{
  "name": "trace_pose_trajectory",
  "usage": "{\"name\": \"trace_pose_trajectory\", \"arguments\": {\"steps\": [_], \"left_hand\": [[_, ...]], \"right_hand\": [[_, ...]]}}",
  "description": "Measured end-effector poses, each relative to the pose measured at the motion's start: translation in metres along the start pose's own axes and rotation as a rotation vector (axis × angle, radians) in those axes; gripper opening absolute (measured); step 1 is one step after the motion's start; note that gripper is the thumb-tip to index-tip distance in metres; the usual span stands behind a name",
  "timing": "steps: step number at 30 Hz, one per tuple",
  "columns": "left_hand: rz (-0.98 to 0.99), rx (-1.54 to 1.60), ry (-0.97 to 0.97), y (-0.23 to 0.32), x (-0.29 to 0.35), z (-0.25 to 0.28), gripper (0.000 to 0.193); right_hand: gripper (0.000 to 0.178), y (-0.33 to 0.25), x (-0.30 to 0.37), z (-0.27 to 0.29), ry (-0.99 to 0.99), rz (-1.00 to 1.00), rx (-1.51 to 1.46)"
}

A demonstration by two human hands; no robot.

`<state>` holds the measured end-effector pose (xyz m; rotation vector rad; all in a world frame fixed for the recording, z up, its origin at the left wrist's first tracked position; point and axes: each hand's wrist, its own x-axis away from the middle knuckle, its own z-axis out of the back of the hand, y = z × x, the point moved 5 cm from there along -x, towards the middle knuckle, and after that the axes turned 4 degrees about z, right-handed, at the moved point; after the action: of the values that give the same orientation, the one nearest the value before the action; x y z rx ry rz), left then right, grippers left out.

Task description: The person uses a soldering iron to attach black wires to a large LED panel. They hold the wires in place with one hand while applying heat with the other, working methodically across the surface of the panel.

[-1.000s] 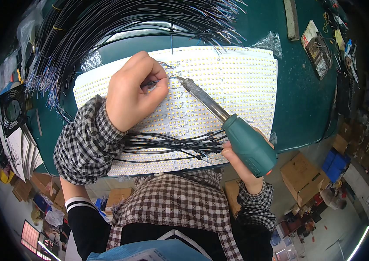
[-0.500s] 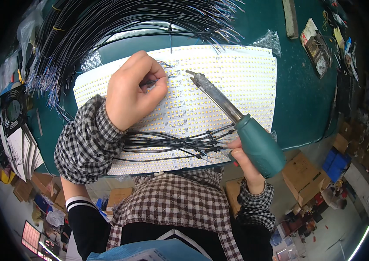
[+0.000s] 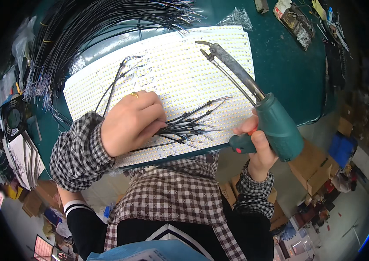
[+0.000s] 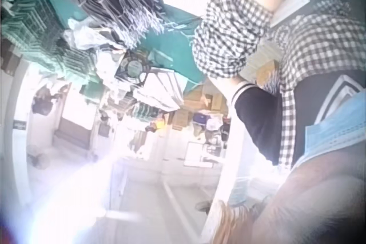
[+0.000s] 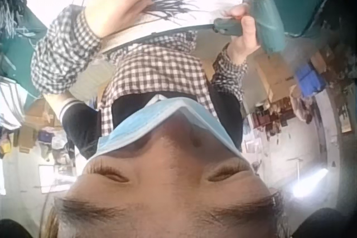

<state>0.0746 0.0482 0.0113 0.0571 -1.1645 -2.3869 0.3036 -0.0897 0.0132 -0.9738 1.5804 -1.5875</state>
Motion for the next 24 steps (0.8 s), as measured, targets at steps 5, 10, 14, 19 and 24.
{"name": "trace_pose_trajectory", "arguments": {"steps": [5, 10, 14, 19, 24], "left_hand": [[0.019, -0.005, 0.061, 0.006, -0.002, -0.003, 0.017], [0.059, -0.017, 0.074, 0.012, -0.002, -0.014, 0.015], [0.135, 0.013, 0.167, 0.013, 0.005, -0.005, 0.012], [0.358, -0.242, 0.134, 0.014, 0.036, 0.038, 0.013], [0.325, -0.461, 0.251, -0.002, 0.042, 0.049, 0.017]], "right_hand": [[0.054, 0.004, 0.004, 0.005, -0.011, 0.021, -0.041], [0.057, 0.006, 0.002, 0.006, -0.054, 0.036, -0.060], [0.057, 0.005, 0.001, 0.008, -0.054, 0.043, -0.073], [0.053, 0.004, 0.001, 0.013, 0.047, 0.063, -0.159], [0.055, 0.006, -0.003, 0.007, -0.048, 0.028, -0.069]]}}
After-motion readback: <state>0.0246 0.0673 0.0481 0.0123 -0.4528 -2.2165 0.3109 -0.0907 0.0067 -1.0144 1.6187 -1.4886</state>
